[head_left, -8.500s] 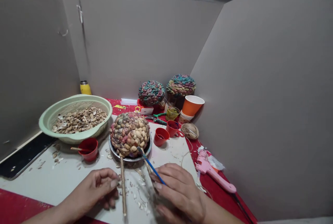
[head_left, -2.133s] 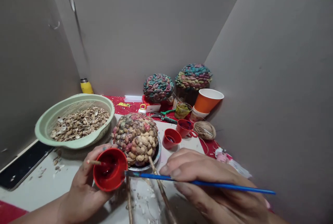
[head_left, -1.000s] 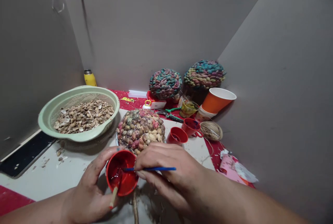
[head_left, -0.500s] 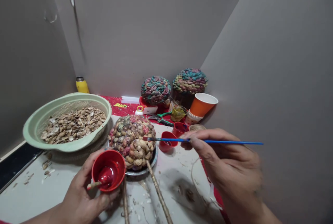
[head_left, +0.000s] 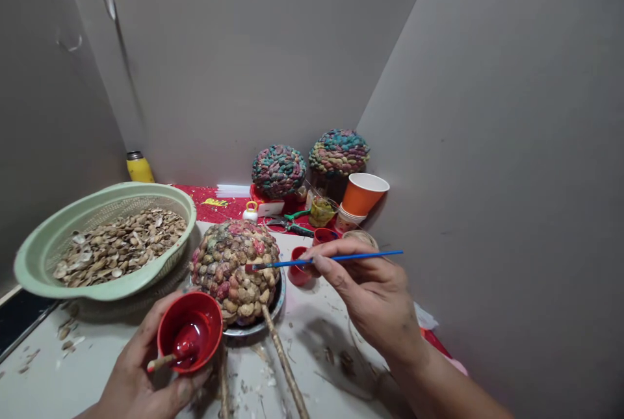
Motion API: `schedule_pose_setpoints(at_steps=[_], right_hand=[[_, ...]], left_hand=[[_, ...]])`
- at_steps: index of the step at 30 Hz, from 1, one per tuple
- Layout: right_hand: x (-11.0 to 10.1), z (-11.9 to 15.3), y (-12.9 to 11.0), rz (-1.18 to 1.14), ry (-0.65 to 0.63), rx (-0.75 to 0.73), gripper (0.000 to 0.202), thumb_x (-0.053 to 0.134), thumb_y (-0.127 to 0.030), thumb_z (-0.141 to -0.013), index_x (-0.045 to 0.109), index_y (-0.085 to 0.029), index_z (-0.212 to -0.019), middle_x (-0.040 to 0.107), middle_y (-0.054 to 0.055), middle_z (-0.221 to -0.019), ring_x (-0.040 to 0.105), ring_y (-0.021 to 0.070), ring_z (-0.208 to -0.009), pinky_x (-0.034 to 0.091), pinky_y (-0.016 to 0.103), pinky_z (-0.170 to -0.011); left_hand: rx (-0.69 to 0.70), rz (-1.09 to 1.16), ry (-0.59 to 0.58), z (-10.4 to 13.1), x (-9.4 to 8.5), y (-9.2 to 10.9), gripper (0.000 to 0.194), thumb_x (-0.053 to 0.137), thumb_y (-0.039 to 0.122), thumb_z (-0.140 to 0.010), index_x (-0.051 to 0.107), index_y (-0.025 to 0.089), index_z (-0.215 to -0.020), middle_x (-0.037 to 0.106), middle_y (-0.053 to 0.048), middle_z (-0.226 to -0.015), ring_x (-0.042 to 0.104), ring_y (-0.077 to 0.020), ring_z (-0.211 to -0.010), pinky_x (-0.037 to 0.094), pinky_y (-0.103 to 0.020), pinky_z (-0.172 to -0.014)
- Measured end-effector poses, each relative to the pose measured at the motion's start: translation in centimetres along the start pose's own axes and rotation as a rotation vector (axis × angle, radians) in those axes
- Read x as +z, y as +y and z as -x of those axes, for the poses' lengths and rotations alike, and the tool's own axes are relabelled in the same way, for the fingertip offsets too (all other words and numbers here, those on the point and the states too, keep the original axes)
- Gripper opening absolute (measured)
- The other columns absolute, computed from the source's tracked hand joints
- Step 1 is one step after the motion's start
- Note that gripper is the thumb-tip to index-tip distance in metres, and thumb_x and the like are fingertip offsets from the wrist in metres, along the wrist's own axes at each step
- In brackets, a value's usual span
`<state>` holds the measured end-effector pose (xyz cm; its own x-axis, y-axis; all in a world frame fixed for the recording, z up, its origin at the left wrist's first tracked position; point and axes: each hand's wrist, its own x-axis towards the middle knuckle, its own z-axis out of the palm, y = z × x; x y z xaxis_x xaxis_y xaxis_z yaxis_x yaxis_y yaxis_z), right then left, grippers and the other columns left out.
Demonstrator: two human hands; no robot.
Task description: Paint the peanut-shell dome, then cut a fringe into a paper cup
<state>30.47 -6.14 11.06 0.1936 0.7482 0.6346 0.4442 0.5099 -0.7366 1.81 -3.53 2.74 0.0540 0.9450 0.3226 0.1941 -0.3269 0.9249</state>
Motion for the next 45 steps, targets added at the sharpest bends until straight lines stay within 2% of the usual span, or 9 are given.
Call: schedule_pose_setpoints(at_steps=[5,11,17,20,24,32,36,42,45], right_hand=[[0.3,0.2,0.5,-0.012,-0.015,0.026,0.012,0.069,-0.028,-0.099,0.077,-0.021,-0.093,0.078,0.004,-0.082,0.076,0.018,-0.071,0.063,0.028,-0.068],[0.4,0.3,-0.2,0.069,0.007,-0.121,0.008,0.07,-0.018,-0.095,0.076,-0.02,-0.091,0.079,0.004,-0.084,0.076,0.0178,-0.074,0.063,0.027,-0.069],[0.4,0.8,-1.3,0.073,-0.024,-0.282,0.016,0.067,-0.006,-0.092,0.073,-0.021,-0.094,0.078,0.003,-0.083,0.076,0.0174,-0.076,0.063,0.026,-0.072],[0.8,1.1,-1.2,0.062,-0.034,-0.336,0.023,0.065,-0.001,-0.091,0.072,-0.021,-0.1,0.08,0.004,-0.089,0.077,0.0187,-0.081,0.063,0.029,-0.077],[1.3,1.2,-1.0,0.036,-0.039,-0.407,0.027,0.065,0.0,-0.089,0.071,-0.021,-0.104,0.08,0.006,-0.089,0.078,0.0204,-0.08,0.064,0.032,-0.075],[0.3,1.3,-2.6,0.098,-0.156,-0.413,0.026,0.061,0.001,-0.089,0.068,-0.021,-0.101,0.08,0.006,-0.086,0.078,0.0197,-0.077,0.065,0.032,-0.074],[0.5,1.3,-2.4,0.15,-0.164,-0.483,0.028,0.058,0.002,-0.09,0.067,-0.02,-0.105,0.081,0.009,-0.089,0.079,0.0206,-0.08,0.066,0.033,-0.076],[0.4,1.2,-2.0,0.134,-0.174,-0.481,0.022,0.059,-0.001,-0.09,0.067,-0.018,-0.101,0.08,0.009,-0.089,0.079,0.0202,-0.078,0.066,0.032,-0.077],[-0.1,1.3,-2.6,0.144,-0.208,-0.445,0.024,0.058,0.0,-0.089,0.067,-0.02,-0.1,0.079,0.008,-0.086,0.078,0.0197,-0.076,0.065,0.031,-0.075]], left_hand=[[-0.047,0.052,0.05,0.4,0.9,0.9,0.071,0.083,0.075,-0.065,0.072,0.03,-0.119,0.079,-0.005,-0.113,0.078,-0.0244,-0.093,0.068,-0.026,-0.075],[-0.023,0.036,0.026,0.2,0.5,0.4,0.064,0.085,0.067,-0.068,0.073,0.031,-0.119,0.079,-0.005,-0.115,0.079,-0.0264,-0.097,0.069,-0.028,-0.077],[0.005,0.018,0.029,0.1,0.2,-0.2,0.066,0.084,0.069,-0.069,0.072,0.03,-0.122,0.079,-0.007,-0.119,0.078,-0.0272,-0.102,0.068,-0.029,-0.081],[-0.02,0.024,0.027,0.3,0.3,-0.2,0.068,0.085,0.068,-0.068,0.072,0.03,-0.123,0.078,-0.007,-0.119,0.078,-0.0278,-0.1,0.069,-0.029,-0.077],[-0.027,0.023,0.009,0.3,0.2,0.0,0.067,0.086,0.067,-0.068,0.072,0.03,-0.122,0.079,-0.006,-0.119,0.078,-0.0269,-0.1,0.068,-0.029,-0.08],[-0.028,0.018,0.022,0.4,0.4,0.4,0.066,0.085,0.069,-0.067,0.072,0.03,-0.119,0.079,-0.006,-0.116,0.079,-0.0278,-0.097,0.069,-0.029,-0.075],[0.006,-0.001,0.007,0.1,0.0,0.1,0.065,0.083,0.069,-0.071,0.071,0.032,-0.123,0.08,-0.006,-0.117,0.079,-0.0273,-0.098,0.069,-0.028,-0.076],[0.15,-0.1,-0.163,-1.4,-1.7,-0.7,0.058,0.091,0.044,-0.069,0.072,0.034,-0.123,0.083,-0.003,-0.112,0.083,-0.0249,-0.09,0.068,-0.024,-0.074],[0.101,-0.062,-0.113,-0.9,-1.1,-0.5,0.059,0.09,0.051,-0.07,0.071,0.034,-0.123,0.082,-0.003,-0.113,0.082,-0.0253,-0.092,0.068,-0.025,-0.074]])
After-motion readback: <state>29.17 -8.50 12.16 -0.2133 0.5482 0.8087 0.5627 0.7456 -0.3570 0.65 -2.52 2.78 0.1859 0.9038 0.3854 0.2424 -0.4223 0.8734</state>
